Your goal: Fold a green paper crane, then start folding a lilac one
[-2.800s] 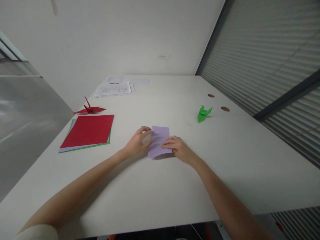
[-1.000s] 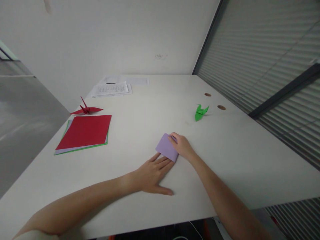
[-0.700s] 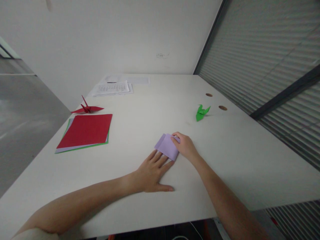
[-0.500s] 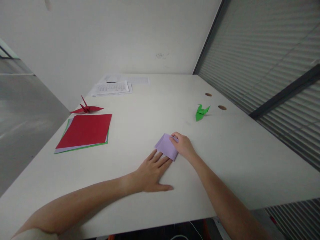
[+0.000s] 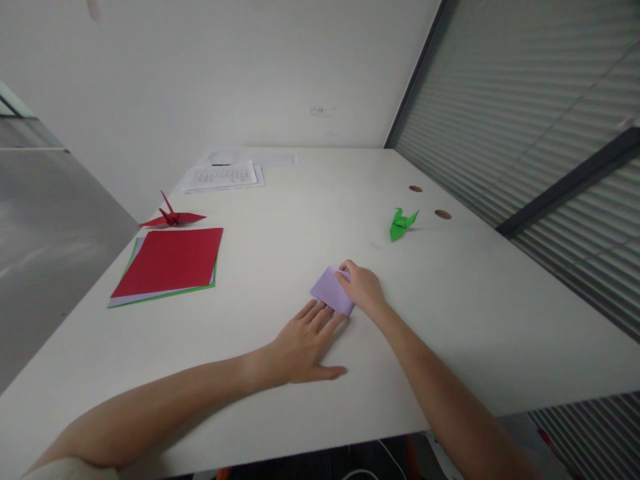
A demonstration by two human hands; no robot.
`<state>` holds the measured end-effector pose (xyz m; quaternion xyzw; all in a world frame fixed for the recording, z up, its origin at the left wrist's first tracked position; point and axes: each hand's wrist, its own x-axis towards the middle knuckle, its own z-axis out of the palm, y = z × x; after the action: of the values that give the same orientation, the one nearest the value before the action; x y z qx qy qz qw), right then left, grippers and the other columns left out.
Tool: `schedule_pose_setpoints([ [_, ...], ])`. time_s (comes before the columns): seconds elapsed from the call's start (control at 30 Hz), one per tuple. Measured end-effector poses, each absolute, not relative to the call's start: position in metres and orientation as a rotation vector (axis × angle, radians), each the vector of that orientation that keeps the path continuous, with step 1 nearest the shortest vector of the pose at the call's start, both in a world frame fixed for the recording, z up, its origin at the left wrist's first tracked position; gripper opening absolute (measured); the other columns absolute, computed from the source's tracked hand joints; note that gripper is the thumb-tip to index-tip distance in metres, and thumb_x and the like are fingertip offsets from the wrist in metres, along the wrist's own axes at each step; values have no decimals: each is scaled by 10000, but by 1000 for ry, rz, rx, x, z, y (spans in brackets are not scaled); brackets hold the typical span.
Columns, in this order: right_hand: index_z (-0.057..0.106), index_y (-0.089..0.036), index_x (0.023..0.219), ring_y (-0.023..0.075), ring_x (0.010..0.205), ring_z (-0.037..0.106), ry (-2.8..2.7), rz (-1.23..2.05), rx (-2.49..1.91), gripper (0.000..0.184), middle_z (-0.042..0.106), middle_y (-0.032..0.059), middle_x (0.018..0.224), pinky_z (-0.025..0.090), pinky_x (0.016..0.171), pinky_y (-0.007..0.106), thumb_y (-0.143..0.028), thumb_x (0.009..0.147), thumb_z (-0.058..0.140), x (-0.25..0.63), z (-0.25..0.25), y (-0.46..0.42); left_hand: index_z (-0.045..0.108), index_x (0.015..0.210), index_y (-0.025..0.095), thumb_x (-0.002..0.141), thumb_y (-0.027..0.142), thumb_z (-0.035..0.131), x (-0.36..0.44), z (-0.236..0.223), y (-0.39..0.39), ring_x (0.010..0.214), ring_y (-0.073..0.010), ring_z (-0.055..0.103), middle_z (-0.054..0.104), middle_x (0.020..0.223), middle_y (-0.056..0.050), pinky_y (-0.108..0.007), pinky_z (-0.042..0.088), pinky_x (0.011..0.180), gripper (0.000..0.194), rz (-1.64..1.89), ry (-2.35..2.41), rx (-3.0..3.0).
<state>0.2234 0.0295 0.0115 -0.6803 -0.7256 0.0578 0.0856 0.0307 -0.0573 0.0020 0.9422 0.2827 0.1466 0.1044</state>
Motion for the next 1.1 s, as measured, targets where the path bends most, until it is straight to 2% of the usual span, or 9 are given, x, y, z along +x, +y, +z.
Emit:
schedule_pose_setpoints([
  [0.1,603,-228,1053,217,823,685,-2151,176,-2096,233,737,87,908,421,679,283,-388,950,470,222,12,30,251,1484,93,826,706,472,32,1,-57,1351,-358,399,476,1414,-212,-534,250,1154,927,446,842,2763],
  [0.23,593,-233,1076,221,821,685,-2174,171,-2110,248,733,89,905,415,668,282,-406,952,466,221,12,32,292,1470,81,822,692,496,32,2,-57,1344,-368,398,479,1404,-209,-539,232,1165,914,424,860,2748],
  [0.5,584,-235,1084,222,812,682,-2216,206,-2056,240,734,86,908,405,664,284,-404,952,478,223,12,32,362,1422,49,820,643,556,32,8,-57,1244,-346,461,475,1315,-225,-485,395,1087,868,508,861,2678],
  [0.57,585,-232,1081,218,818,682,-2213,214,-2048,235,733,84,907,404,668,280,-400,949,488,224,12,32,361,1429,73,810,652,561,31,7,-58,1266,-359,429,462,1327,-215,-517,376,1094,871,537,892,2674],
  [0.7,588,-229,1069,219,824,682,-2200,219,-2034,219,733,85,914,407,667,278,-386,940,508,224,11,33,381,1435,155,771,724,540,29,2,-60,1352,-439,301,419,1401,-181,-627,273,1111,889,536,1007,2709],
  [0.8,589,-230,1073,220,822,681,-2203,214,-2029,230,732,85,914,409,664,278,-398,942,502,224,10,33,412,1424,186,778,754,505,29,1,-60,1377,-467,253,455,1378,-159,-656,230,1111,865,540,1110,2713],
  [0.87,587,-231,1084,215,820,680,-2206,218,-2035,247,732,84,912,410,669,276,-413,947,491,224,9,32,453,1395,192,815,724,492,29,1,-57,1368,-449,285,492,1341,-156,-644,249,1104,788,570,1217,2694],
  [0.97,584,-229,1089,212,819,680,-2209,218,-2039,254,732,84,905,408,671,275,-419,947,491,224,8,32,524,1315,171,878,654,461,28,1,-52,1288,-377,425,541,1294,-165,-581,336,1077,654,577,1274,2694],
  [1.1,588,-231,1073,214,819,683,-2211,222,-2034,232,732,79,890,398,660,272,-404,942,505,224,9,32,545,1265,112,897,659,416,28,-1,-50,1226,-353,500,588,1234,-197,-531,409,1044,672,575,1209,2742],
])
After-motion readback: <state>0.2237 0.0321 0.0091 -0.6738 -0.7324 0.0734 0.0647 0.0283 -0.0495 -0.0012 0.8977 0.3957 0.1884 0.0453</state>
